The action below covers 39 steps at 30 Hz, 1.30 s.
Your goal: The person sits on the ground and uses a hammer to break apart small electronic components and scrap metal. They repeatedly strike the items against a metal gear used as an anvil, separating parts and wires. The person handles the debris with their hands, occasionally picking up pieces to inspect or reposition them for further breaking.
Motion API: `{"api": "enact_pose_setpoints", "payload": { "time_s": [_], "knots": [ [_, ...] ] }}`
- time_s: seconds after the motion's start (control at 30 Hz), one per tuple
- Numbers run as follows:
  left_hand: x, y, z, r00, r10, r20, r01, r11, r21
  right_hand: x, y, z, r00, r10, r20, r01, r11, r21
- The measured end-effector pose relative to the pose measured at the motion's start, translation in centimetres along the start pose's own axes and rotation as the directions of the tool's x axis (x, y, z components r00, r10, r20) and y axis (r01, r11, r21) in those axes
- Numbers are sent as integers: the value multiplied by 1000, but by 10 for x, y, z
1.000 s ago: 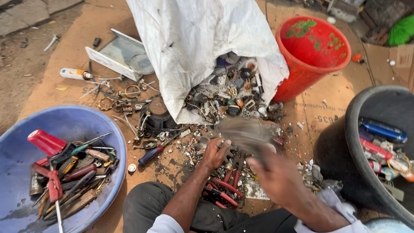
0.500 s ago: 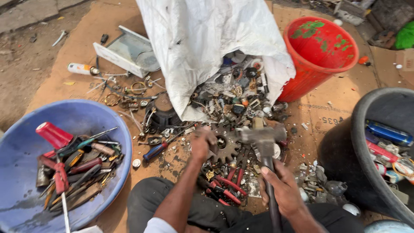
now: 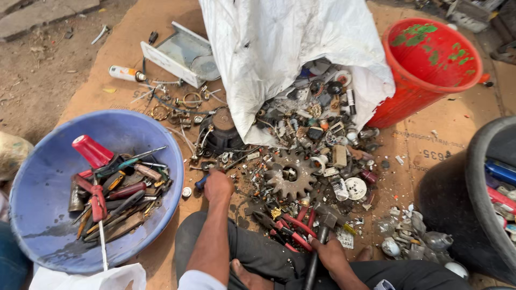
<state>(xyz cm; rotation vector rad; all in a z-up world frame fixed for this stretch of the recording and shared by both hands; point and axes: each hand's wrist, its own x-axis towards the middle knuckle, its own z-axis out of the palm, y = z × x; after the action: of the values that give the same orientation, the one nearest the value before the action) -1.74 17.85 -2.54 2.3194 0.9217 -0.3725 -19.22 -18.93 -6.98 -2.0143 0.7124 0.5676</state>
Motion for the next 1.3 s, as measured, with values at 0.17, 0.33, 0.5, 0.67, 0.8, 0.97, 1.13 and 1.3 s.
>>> {"api": "enact_pose_setpoints", "payload": {
  "time_s": [0.17,0.33,0.5,0.67,0.8,0.97,1.13,1.3],
  "knots": [
    [-19,11,1,976,153,-153,-109,958,267,-22,-37,-15,985,-92,-148,18,898,-439],
    [-20,18,14,892,450,44,-423,798,428,-34,-62,-27,976,-166,-141,76,866,-493],
    [-16,26,16,900,414,139,-424,752,504,-28,-60,-21,948,-297,-110,240,900,-364],
    [-37,25,-8,942,330,60,-322,940,-112,-25,-52,-22,853,-496,-163,474,867,-155],
    [-82,24,-19,896,409,174,-222,751,-621,-35,-67,-18,874,-479,-85,483,832,273],
    [-146,21,-3,809,542,227,-84,489,-868,-65,-107,0,790,-613,28,555,734,392],
    [-178,3,9,758,566,324,103,386,-917,-91,-126,21,775,-605,183,417,706,572],
    [-190,-15,13,799,499,334,103,434,-895,-112,-116,13,756,-648,89,511,670,539]
  ]
}}
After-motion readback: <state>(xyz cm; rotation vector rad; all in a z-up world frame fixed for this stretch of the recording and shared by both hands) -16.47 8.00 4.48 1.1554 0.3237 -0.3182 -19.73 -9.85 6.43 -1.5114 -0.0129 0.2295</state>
